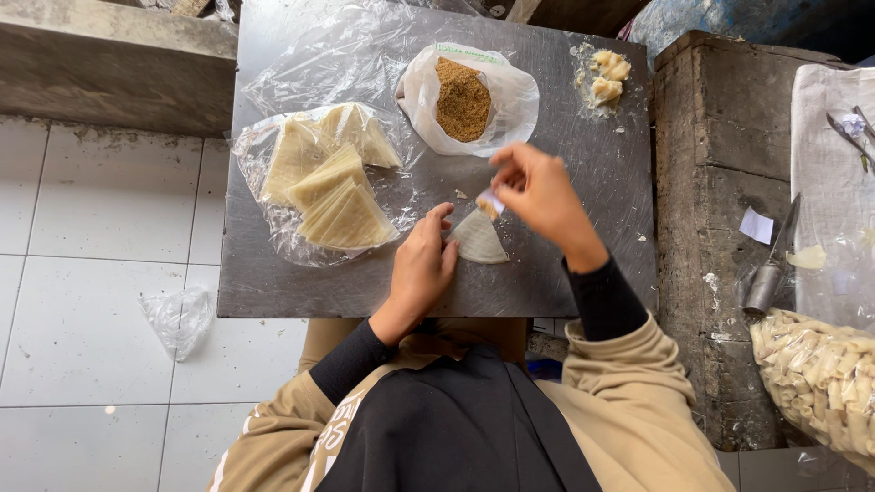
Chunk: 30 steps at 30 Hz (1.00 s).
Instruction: The person prepares a snack by placing a small amount of filling onto a triangular dough wrapper, applying a paste to the edge by hand, and rolling it into a cylinder.
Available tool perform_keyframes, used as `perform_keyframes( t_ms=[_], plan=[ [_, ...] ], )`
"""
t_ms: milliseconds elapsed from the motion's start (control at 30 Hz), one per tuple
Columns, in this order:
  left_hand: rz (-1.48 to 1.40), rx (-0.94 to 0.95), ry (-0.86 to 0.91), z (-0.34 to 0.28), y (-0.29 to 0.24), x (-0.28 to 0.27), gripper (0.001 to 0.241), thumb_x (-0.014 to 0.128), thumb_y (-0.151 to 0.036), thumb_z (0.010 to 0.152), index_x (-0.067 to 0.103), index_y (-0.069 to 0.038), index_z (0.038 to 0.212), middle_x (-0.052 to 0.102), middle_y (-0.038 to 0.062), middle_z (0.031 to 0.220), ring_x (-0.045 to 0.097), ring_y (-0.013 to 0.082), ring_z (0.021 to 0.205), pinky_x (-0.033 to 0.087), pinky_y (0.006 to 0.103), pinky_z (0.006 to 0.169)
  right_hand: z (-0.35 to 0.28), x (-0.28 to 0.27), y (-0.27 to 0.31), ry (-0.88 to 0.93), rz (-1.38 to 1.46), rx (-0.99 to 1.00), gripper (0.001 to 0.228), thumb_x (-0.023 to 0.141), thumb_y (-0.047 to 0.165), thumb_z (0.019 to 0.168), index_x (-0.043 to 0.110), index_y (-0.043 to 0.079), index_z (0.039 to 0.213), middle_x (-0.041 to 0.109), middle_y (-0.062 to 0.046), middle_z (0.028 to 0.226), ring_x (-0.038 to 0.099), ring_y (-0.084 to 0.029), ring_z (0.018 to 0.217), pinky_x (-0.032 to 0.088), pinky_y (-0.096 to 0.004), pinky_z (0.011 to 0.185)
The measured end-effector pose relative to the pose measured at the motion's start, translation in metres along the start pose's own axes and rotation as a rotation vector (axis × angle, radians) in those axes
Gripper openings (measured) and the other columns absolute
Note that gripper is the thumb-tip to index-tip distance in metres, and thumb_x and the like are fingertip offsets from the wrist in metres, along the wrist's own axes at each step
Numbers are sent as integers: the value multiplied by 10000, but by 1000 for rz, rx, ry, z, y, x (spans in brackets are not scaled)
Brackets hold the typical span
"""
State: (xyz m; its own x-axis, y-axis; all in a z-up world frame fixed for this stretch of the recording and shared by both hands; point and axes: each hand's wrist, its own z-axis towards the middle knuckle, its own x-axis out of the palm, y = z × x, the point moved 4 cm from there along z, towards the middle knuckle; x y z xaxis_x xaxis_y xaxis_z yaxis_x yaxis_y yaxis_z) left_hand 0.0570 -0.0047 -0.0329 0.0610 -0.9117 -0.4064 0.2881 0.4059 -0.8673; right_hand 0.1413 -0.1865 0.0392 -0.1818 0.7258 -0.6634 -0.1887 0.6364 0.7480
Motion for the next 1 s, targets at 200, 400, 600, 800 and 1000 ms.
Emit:
perform_keyframes(
  t_ms=[200, 400, 600, 800, 1000],
  plan=[
    [47, 19, -19, -2, 3, 2, 447, 658, -39, 892, 542, -57, 1323, 717, 150, 978, 708, 358, 885, 552, 436, 748, -47, 36, 11, -111, -315, -331, 293, 701, -6, 868, 677, 12, 1160, 727, -122, 891, 699, -270, 844, 557, -360, 758],
    [29, 10, -33, -2, -1, 2, 407, 644, -32, 913, 552, -44, 1309, 718, 147, 955, 716, 344, 863, 557, 419, 741, -65, 48, 27, -136, -632, -688, 348, 680, 33, 857, 640, -44, 1194, 696, -142, 981, 692, -294, 917, 571, -371, 814],
    [-58, 17, -26, -3, -5, 2, 381, 637, -36, 927, 556, -36, 1300, 735, 158, 988, 727, 341, 876, 559, 406, 749, -75, 38, 26, -141, -681, -649, 337, 692, 43, 885, 646, -21, 1213, 699, -132, 964, 699, -283, 909, 576, -363, 799],
    [-132, 16, 23, 0, -5, 12, 357, 559, 1, 983, 546, -62, 1335, 755, 146, 1037, 747, 330, 912, 565, 403, 783, -35, -2, 20, -399, -549, -534, 347, 684, -64, 898, 621, 14, 1230, 677, -138, 1050, 681, -277, 917, 563, -379, 794],
    [-109, 59, 80, 3, -8, 20, 466, 622, 8, 891, 526, -79, 1339, 742, 135, 1030, 743, 302, 907, 575, 386, 771, 78, -1, -21, -491, -352, -268, 226, 664, -98, 887, 584, 47, 1040, 645, -72, 922, 668, -181, 735, 538, -338, 657]
  ],
)
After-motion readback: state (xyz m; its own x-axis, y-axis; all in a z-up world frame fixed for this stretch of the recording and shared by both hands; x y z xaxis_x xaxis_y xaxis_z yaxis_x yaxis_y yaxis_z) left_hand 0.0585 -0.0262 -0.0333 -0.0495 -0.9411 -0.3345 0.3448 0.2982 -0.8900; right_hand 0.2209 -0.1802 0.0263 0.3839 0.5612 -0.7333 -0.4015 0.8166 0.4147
